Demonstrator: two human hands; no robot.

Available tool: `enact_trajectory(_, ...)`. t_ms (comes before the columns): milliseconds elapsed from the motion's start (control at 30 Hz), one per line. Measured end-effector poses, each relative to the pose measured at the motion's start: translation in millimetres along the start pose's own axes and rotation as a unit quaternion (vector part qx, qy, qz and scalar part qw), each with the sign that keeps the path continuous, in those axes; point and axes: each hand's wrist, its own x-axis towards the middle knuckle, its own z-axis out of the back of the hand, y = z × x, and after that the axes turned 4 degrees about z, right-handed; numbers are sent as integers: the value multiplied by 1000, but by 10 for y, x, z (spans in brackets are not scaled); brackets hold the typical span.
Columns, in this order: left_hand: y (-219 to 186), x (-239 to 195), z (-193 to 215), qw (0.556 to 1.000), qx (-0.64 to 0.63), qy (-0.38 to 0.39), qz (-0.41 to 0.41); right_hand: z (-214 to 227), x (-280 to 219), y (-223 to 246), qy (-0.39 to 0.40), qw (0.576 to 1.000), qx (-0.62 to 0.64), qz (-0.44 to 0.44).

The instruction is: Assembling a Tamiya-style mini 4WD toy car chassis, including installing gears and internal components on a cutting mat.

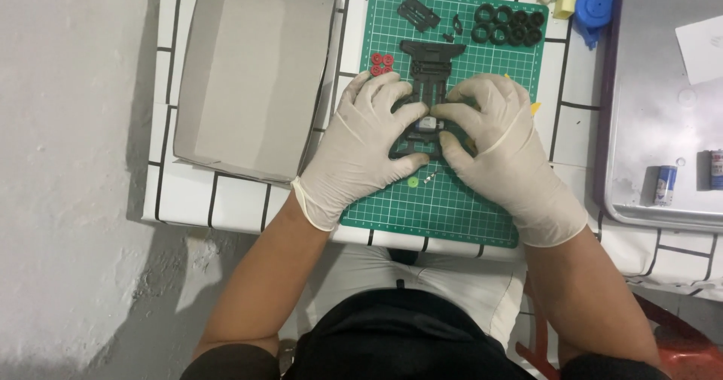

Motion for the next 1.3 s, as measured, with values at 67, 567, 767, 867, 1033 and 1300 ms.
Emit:
enact_trajectory(67,5,2,4,1000,-6,-8,-1,0,7,5,-5,1000,-2,3)
enact_trajectory(567,-14,-23,-29,999,24,-36,-25,54,-9,-48,-45,998,8,32)
enact_trajectory(767,-8,-28,-43,998,42,-42,-29,69,-7,-40,-53,998,13,40)
enact_trajectory(867,-15,-27,-38,998,35,-43,-29,27,-22,-44,-52,998,14,37)
enact_trajectory(1033,-8,-34,-45,998,31,-53,-31,24,-14,-49,-51,998,19,43)
enact_trajectory(1300,-17,-28,-25,998,5,-47,-33,10,-16,-45,-43,998,22,29)
